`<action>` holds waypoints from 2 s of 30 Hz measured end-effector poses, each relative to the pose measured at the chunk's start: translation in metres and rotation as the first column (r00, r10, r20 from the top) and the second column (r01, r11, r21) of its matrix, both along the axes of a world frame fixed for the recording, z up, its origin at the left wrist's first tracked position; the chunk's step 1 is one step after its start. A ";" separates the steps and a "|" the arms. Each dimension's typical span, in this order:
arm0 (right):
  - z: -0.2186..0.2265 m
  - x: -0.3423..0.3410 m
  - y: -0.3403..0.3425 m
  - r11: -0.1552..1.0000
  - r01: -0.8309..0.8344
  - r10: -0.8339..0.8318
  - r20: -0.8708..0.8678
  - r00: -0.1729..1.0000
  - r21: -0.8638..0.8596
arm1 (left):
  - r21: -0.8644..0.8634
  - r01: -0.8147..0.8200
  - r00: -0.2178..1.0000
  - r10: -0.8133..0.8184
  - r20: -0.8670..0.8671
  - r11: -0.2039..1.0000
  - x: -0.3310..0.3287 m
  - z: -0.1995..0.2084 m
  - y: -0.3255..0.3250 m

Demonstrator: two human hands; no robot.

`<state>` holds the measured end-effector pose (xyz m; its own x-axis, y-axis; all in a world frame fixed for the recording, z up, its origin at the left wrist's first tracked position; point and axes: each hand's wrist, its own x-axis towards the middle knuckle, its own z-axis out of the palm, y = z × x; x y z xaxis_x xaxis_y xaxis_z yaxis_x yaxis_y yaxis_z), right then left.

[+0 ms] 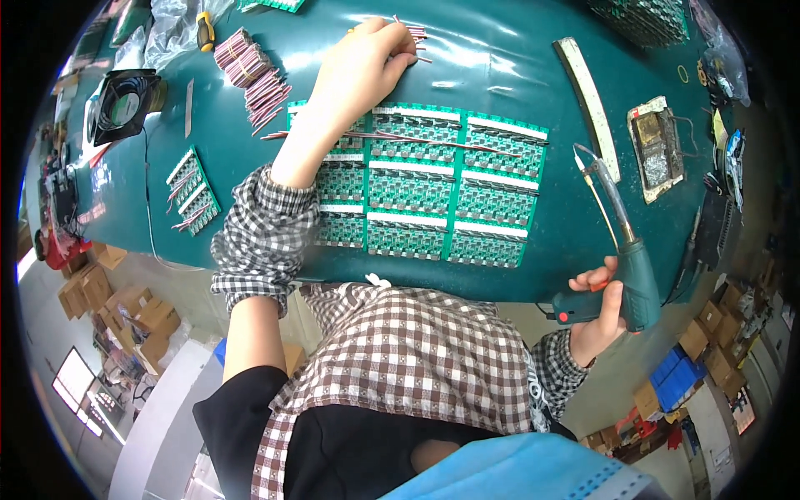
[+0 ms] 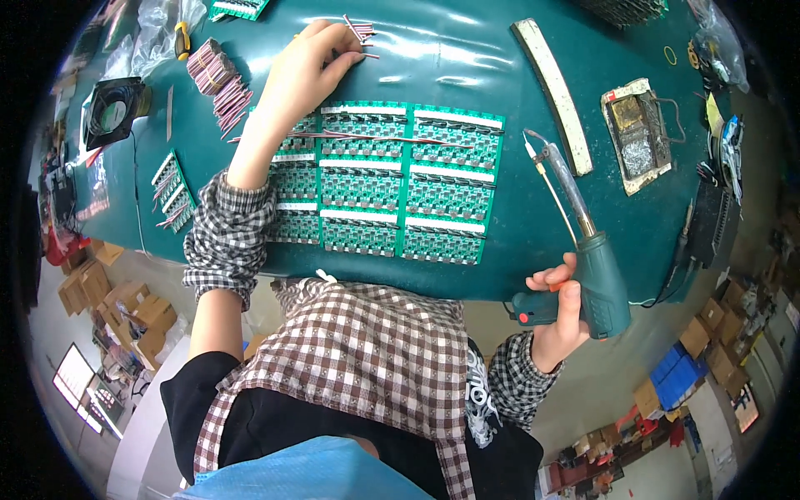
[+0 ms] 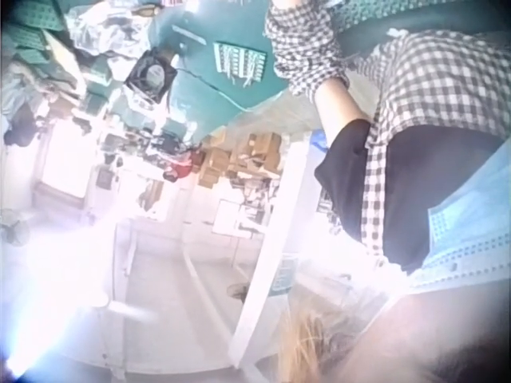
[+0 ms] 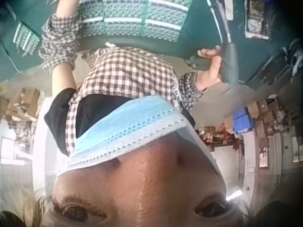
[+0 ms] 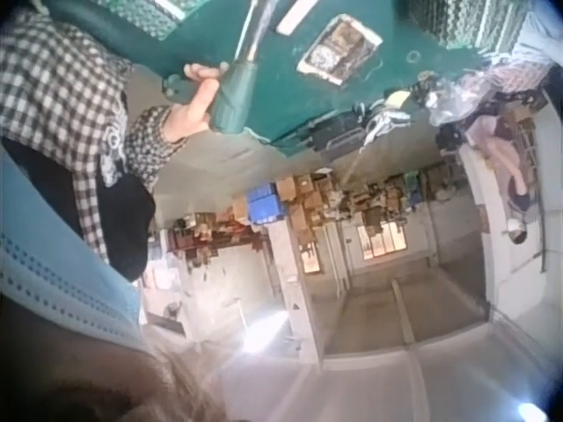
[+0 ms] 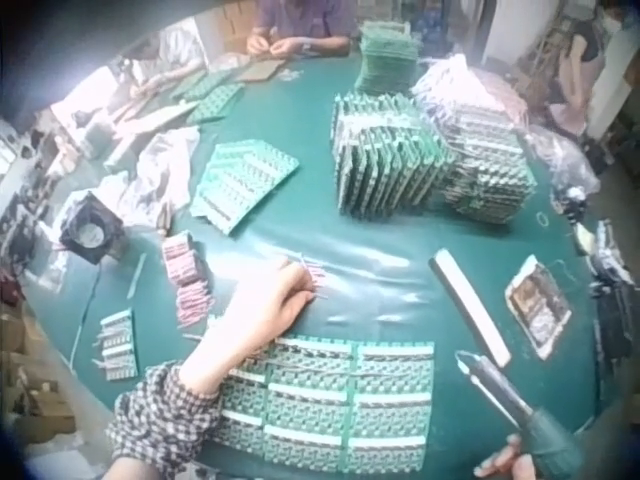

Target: The person solders wires onto circuit board panels, positioning the wires on the boards by hand and securing them using a soldering gun.

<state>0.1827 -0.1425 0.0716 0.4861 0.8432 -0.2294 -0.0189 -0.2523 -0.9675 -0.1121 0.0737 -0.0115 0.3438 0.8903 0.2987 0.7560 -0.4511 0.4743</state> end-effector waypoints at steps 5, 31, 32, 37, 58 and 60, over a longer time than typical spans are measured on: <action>-0.002 0.001 -0.003 0.999 0.038 -0.038 -0.033 0.999 0.000 | -0.117 0.015 1.000 -0.014 0.005 0.993 0.006 0.001 -0.010; 0.002 0.012 -0.008 0.999 0.049 -0.047 -0.069 0.997 0.020 | -0.477 0.270 0.947 -0.143 0.286 0.836 0.084 0.053 -0.058; 0.003 0.013 -0.008 0.999 0.033 -0.031 -0.060 0.998 0.022 | -0.482 0.272 0.947 -0.144 0.286 0.833 0.090 0.050 -0.058; 0.003 0.015 -0.013 0.999 0.045 -0.045 -0.101 0.994 0.005 | -0.346 0.157 0.988 -0.152 0.043 0.925 0.110 0.028 -0.062; -0.005 0.010 -0.014 0.999 -0.037 0.036 -0.026 0.999 -0.035 | -0.284 0.105 0.991 -0.076 0.112 0.953 0.124 0.013 -0.070; -0.004 0.010 -0.014 0.995 -0.085 0.086 -0.001 0.996 -0.053 | -0.291 0.105 0.988 -0.066 0.142 0.951 0.123 0.014 -0.069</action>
<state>0.1926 -0.1568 0.0673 0.4131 0.8684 -0.2741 0.0062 -0.3037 -0.9527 0.0104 0.0048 0.0029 0.3987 0.9142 0.0721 0.6443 -0.3352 0.6874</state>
